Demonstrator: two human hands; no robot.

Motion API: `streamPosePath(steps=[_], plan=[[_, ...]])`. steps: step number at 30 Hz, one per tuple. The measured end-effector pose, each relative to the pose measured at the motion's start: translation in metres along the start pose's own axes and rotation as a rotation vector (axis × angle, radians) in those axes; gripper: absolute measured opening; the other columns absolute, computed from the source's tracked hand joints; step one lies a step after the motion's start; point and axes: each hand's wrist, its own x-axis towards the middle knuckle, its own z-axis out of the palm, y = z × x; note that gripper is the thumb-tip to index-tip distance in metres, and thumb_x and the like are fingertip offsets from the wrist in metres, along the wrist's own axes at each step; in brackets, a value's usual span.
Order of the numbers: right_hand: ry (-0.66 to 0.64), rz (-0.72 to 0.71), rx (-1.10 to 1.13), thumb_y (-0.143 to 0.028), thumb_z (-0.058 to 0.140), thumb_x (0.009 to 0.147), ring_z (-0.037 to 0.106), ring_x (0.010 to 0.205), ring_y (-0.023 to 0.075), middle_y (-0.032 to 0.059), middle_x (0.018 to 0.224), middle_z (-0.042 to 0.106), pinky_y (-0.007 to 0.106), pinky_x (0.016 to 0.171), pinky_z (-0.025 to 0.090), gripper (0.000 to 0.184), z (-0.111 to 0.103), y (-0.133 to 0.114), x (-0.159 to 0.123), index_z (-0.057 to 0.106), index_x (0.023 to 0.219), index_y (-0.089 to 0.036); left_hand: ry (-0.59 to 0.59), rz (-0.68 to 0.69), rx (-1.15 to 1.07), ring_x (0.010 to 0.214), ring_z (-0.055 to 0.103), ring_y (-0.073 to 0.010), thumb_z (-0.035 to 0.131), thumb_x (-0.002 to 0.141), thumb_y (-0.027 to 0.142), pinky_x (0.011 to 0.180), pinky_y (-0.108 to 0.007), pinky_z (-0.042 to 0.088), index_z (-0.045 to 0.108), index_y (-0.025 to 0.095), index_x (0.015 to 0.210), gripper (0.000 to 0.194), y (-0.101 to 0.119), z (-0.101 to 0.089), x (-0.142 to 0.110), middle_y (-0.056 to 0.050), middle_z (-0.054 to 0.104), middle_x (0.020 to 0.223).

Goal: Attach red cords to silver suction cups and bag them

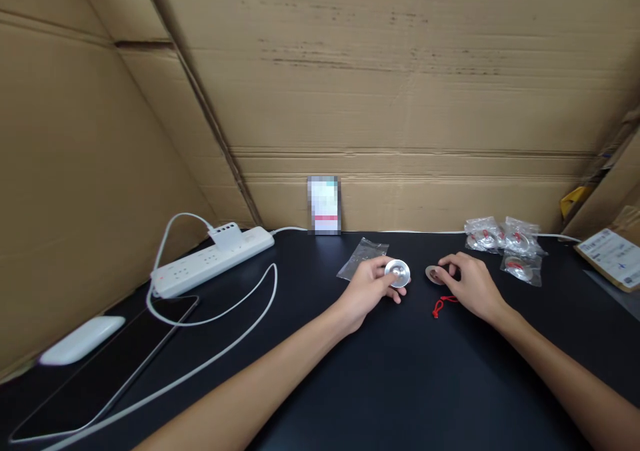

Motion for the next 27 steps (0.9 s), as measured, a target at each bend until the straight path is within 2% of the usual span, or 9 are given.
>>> streamPosePath(steps=[3,7,9,11,15,20,23,27], plan=[[-0.028,-0.086,0.059,-0.030,0.056,0.087,0.055,0.064,0.0168,0.0026,0.075,0.060,0.029,0.062,0.041,0.017,-0.014,-0.002,0.003,0.070,0.089,-0.021,-0.007,-0.019,-0.033,0.070,0.067,-0.0181,0.063,0.080,0.014,0.063,-0.030,0.054,0.063,0.008,0.094,0.014,0.000,-0.001,0.000,-0.012,0.069,0.085],[-0.352,-0.296,0.180,-0.024,0.057,0.088,0.056,0.070,0.0155,0.0017,0.079,0.062,0.027,0.066,0.043,0.012,-0.042,-0.014,-0.001,0.069,0.083,-0.023,-0.021,-0.055,-0.075,0.077,0.069,-0.0214,0.063,0.080,0.013,0.073,-0.034,0.056,0.065,0.008,0.093,0.014,0.001,-0.004,0.000,-0.014,0.069,0.091],[-0.477,-0.363,0.177,-0.023,0.060,0.088,0.058,0.082,0.0171,0.0015,0.086,0.063,0.029,0.076,0.044,0.010,-0.052,-0.023,-0.006,0.069,0.088,-0.025,-0.046,-0.052,-0.106,0.081,0.069,-0.0228,0.063,0.081,0.014,0.076,-0.036,0.056,0.066,0.007,0.091,0.012,0.002,-0.006,0.001,-0.015,0.070,0.094],[-0.548,-0.402,0.147,-0.023,0.062,0.087,0.057,0.095,0.0195,0.0020,0.095,0.062,0.032,0.087,0.043,0.009,-0.057,-0.031,-0.010,0.069,0.092,-0.027,-0.073,-0.049,-0.126,0.083,0.070,-0.0240,0.063,0.082,0.015,0.078,-0.036,0.056,0.067,0.007,0.090,0.012,0.002,-0.007,0.001,-0.016,0.070,0.094],[-0.561,-0.407,0.107,-0.022,0.061,0.087,0.054,0.104,0.0219,0.0035,0.098,0.058,0.036,0.093,0.041,0.008,-0.051,-0.036,-0.016,0.066,0.092,-0.026,-0.080,-0.076,-0.095,0.081,0.070,-0.0245,0.066,0.080,0.016,0.079,-0.037,0.055,0.067,0.007,0.090,0.014,0.003,-0.007,0.002,-0.014,0.070,0.086],[-0.520,-0.389,0.148,-0.023,0.057,0.090,0.055,0.098,0.0217,0.0043,0.097,0.057,0.035,0.086,0.045,0.005,-0.040,-0.033,-0.020,0.062,0.091,-0.024,-0.073,-0.076,-0.073,0.082,0.070,-0.0233,0.071,0.078,0.019,0.081,-0.037,0.055,0.067,0.008,0.090,0.016,0.004,-0.006,0.001,-0.012,0.070,0.084],[-0.442,-0.342,0.252,-0.023,0.052,0.092,0.056,0.083,0.0183,0.0033,0.091,0.058,0.031,0.074,0.047,0.005,-0.035,-0.035,-0.020,0.057,0.091,-0.023,-0.087,-0.063,-0.065,0.083,0.070,-0.0228,0.073,0.078,0.019,0.081,-0.036,0.055,0.067,0.008,0.093,0.019,0.004,-0.005,0.000,-0.012,0.071,0.087],[-0.360,-0.178,0.528,-0.029,0.050,0.095,0.056,0.066,0.0148,0.0006,0.076,0.062,0.028,0.062,0.047,0.008,-0.028,-0.037,-0.017,0.052,0.093,-0.022,-0.105,-0.058,-0.079,0.086,0.070,-0.0235,0.073,0.078,0.019,0.080,-0.035,0.054,0.068,0.008,0.095,0.021,0.004,-0.001,-0.002,-0.014,0.071,0.094]])
